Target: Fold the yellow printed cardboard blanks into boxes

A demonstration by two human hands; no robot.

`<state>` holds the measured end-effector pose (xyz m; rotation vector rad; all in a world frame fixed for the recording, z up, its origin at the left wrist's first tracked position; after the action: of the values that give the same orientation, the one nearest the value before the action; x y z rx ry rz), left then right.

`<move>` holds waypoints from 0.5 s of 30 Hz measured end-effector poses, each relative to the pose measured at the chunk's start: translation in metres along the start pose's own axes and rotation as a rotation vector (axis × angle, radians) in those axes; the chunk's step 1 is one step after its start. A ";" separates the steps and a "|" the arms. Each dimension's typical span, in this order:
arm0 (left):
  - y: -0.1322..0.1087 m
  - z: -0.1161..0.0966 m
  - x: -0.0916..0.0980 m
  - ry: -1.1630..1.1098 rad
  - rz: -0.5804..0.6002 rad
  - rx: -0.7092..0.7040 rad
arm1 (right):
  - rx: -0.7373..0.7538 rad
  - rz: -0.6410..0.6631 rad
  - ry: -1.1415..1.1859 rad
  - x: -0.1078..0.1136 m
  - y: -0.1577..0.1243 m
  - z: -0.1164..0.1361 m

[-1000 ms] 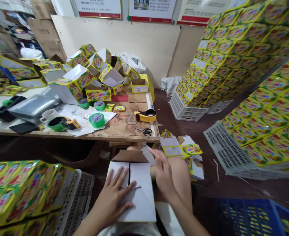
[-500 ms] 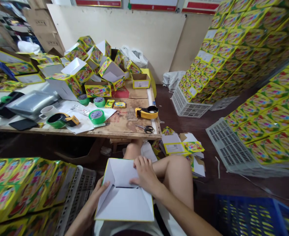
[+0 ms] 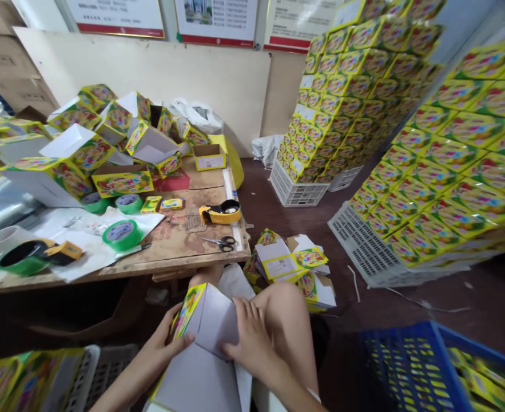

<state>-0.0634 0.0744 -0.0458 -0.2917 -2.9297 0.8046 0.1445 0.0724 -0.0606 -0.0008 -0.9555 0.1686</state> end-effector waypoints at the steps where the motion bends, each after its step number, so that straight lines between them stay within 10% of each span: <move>1: 0.004 -0.001 -0.004 0.002 -0.016 0.006 | -0.015 0.016 0.018 -0.003 0.002 -0.008; 15: 0.011 0.018 -0.008 -0.043 -0.175 0.038 | 0.048 -0.076 0.154 -0.038 0.014 -0.014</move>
<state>-0.0562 0.0733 -0.0671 -0.0151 -2.9228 0.8494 0.1326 0.0814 -0.1012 0.0659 -0.7967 0.1200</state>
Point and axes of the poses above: each hand's wrist, its own y-axis towards the middle knuckle, its own x-axis out of the back of the hand, z = x × y, the point moved 5 cm from there along y, towards the middle knuckle, and after that the axes turned 3 degrees about -y, right-handed, at the moved point
